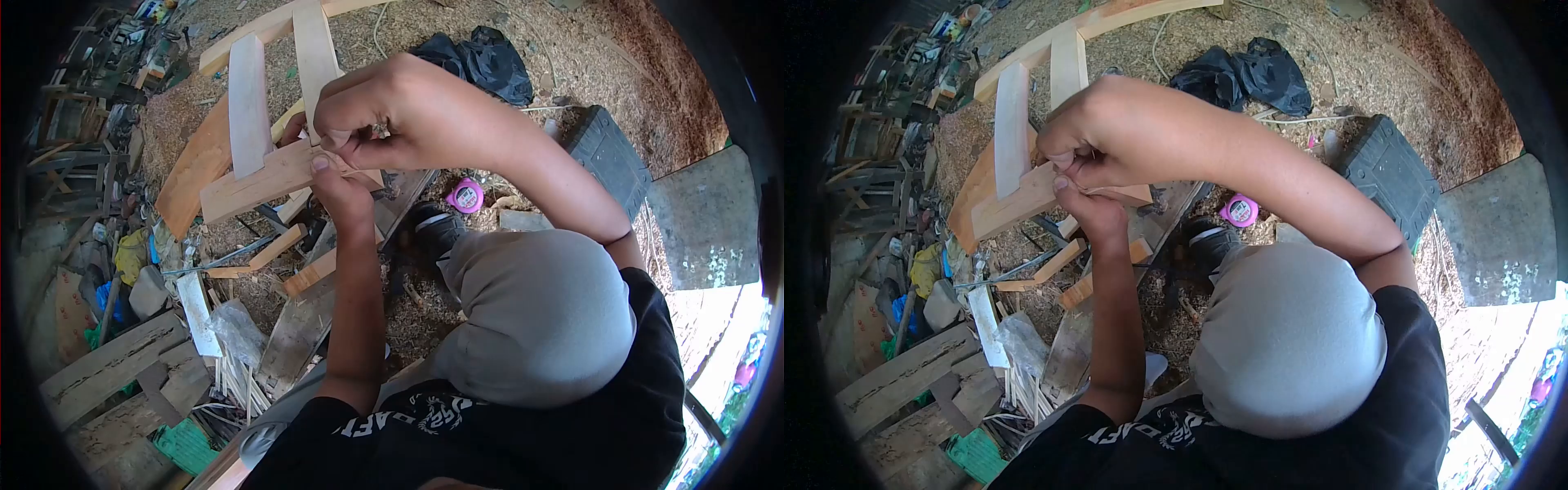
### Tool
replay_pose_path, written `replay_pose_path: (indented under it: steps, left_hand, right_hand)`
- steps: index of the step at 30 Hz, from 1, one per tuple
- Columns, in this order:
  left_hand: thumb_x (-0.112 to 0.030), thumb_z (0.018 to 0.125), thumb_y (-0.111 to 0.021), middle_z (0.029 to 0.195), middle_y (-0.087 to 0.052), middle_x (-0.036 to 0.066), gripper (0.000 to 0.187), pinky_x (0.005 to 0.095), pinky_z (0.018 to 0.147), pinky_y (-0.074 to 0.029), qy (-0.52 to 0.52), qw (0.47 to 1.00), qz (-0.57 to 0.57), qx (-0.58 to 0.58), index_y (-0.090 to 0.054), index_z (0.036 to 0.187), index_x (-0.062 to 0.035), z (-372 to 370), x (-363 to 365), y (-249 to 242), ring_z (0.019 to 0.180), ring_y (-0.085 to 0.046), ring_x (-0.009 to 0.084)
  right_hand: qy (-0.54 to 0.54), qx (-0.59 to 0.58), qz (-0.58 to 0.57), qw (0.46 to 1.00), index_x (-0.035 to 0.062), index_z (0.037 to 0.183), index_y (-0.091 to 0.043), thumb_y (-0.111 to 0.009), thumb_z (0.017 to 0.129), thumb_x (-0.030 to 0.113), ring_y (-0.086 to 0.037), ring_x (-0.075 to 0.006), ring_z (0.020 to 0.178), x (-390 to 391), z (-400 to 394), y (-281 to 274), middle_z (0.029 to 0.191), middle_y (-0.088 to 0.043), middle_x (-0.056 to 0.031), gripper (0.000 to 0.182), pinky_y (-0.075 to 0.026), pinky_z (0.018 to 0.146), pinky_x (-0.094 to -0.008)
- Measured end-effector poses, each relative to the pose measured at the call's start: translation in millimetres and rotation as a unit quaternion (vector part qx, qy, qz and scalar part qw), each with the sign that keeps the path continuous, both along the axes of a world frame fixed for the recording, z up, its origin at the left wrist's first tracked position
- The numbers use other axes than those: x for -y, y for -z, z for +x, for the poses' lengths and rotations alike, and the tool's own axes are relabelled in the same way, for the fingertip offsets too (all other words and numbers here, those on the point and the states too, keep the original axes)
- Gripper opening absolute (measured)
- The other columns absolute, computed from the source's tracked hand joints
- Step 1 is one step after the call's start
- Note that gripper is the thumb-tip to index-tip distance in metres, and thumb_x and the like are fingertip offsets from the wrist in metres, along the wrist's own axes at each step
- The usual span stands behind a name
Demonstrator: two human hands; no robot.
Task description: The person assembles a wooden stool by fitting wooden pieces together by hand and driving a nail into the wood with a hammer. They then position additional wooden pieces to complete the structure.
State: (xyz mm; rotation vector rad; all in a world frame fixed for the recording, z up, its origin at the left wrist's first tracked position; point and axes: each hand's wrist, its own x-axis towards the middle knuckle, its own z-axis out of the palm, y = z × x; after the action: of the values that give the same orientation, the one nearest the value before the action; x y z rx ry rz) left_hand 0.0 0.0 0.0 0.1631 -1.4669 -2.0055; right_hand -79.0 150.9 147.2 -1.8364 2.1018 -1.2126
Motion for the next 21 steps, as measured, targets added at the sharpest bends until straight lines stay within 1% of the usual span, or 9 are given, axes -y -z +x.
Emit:
replay_pose_path:
  steps: [3, 6, 9, 12, 14, 15, 18, 20, 21]
  left_hand:
    - [-0.066, 0.09, -0.052, 0.131, -0.047, 0.02, 0.09, 0.0404, 0.102, -0.049, -0.031, 0.999, 0.019, 0.013, -0.029, 0.148, -0.0003, 3.9, 1.3, 0.2, 0.12, -0.057, 0.0274]
    - [-0.066, 0.091, -0.052, 0.13, -0.048, 0.02, 0.09, 0.0405, 0.1, -0.049, -0.008, 0.999, 0.032, 0.02, -0.03, 0.147, -0.0002, 6.7, 5.9, 0.3, 0.118, -0.057, 0.0269]
    - [-0.066, 0.091, -0.052, 0.13, -0.048, 0.02, 0.089, 0.0414, 0.099, -0.049, 0.003, 1.0, 0.009, -0.001, -0.031, 0.147, -0.0003, 7.9, -0.4, -6.7, 0.117, -0.057, 0.0271]
    - [-0.068, 0.091, -0.051, 0.122, -0.054, 0.019, 0.089, 0.0405, 0.094, -0.052, -0.008, 1.0, -0.018, 0.008, -0.032, 0.145, -0.0003, 10.3, -9.6, -28.5, 0.107, -0.062, 0.0262]
    - [-0.066, 0.091, -0.052, 0.137, -0.049, 0.016, 0.086, 0.0477, 0.111, -0.044, -0.022, 1.0, -0.023, 0.0, -0.032, 0.148, -0.0056, 7.5, -5.3, -22.2, 0.131, -0.052, 0.0293]
    - [-0.066, 0.091, -0.052, 0.137, -0.049, 0.016, 0.086, 0.0477, 0.111, -0.044, -0.022, 1.0, -0.021, -0.001, -0.032, 0.148, -0.0056, 7.4, -5.4, -23.0, 0.131, -0.052, 0.0293]
    - [-0.066, 0.091, -0.052, 0.129, -0.053, 0.016, 0.085, 0.0441, 0.095, -0.054, -0.009, 1.0, -0.023, 0.012, -0.031, 0.147, -0.0059, 8.2, -5.0, -25.4, 0.117, -0.06, 0.0278]
    - [-0.071, 0.09, -0.052, 0.093, -0.063, 0.015, 0.09, 0.0308, 0.064, -0.053, -0.007, 1.0, -0.014, 0.016, -0.035, 0.14, 0.0014, 7.3, -4.0, -23.2, 0.073, -0.064, 0.0196]
    - [-0.071, 0.09, -0.052, 0.093, -0.063, 0.015, 0.09, 0.0308, 0.064, -0.053, -0.007, 1.0, -0.013, 0.013, -0.035, 0.14, 0.0014, 7.9, -4.2, -24.1, 0.073, -0.064, 0.0196]
  right_hand:
    - [0.009, 0.007, -0.079, 0.997, 0.0007, 0.09, -0.069, -0.074, 0.086, 0.005, -0.071, -0.0314, 0.09, 5.6, 1.9, 20.1, 0.095, -0.072, -0.0135, 0.008, -0.057, 0.081, -0.0362]
    - [0.01, 0.023, -0.174, 0.984, 0.0049, 0.088, -0.07, -0.076, 0.085, 0.012, -0.069, -0.0326, 0.076, 11.9, 0.0, 33.9, 0.08, -0.069, -0.0112, 0.01, -0.055, 0.07, -0.0387]
    - [-0.031, 0.078, -0.227, 0.97, 0.0045, 0.098, -0.072, -0.075, 0.085, 0.007, -0.071, -0.0271, 0.082, 6.1, 2.4, 40.5, 0.087, -0.07, -0.0099, 0.014, -0.056, 0.075, -0.0356]
    - [0.059, 0.132, -0.209, 0.967, 0.0016, 0.109, -0.072, -0.074, 0.089, 0.002, -0.069, -0.021, 0.093, -5.1, 12.5, 48.4, 0.101, -0.072, -0.0082, 0.021, -0.055, 0.084, -0.0327]
    - [0.067, 0.106, -0.196, 0.973, 0.0023, 0.113, -0.07, -0.075, 0.088, 0.002, -0.068, -0.0177, 0.09, -8.6, 14.1, 56.3, 0.101, -0.071, -0.0064, 0.025, -0.054, 0.085, -0.0314]
    - [0.067, 0.105, -0.194, 0.973, 0.0023, 0.113, -0.07, -0.075, 0.088, 0.002, -0.068, -0.0177, 0.09, -10.7, 14.7, 57.7, 0.101, -0.071, -0.0064, 0.025, -0.054, 0.085, -0.0314]
    - [0.091, 0.107, -0.163, 0.977, 0.0016, 0.114, -0.07, -0.074, 0.092, 0.005, -0.066, -0.0147, 0.089, -11.7, 17.4, 63.7, 0.1, -0.071, -0.0051, 0.023, -0.053, 0.085, -0.0319]
    - [0.198, 0.295, -0.171, 0.919, -0.001, 0.112, -0.07, -0.071, 0.095, 0.015, -0.065, -0.0141, 0.087, -4.3, 17.8, 74.6, 0.092, -0.07, -0.008, 0.024, -0.053, 0.079, -0.0301]
    - [0.198, 0.292, -0.17, 0.92, -0.001, 0.112, -0.07, -0.071, 0.095, 0.015, -0.065, -0.0141, 0.087, -0.6, 14.2, 77.4, 0.092, -0.07, -0.008, 0.024, -0.053, 0.079, -0.0301]
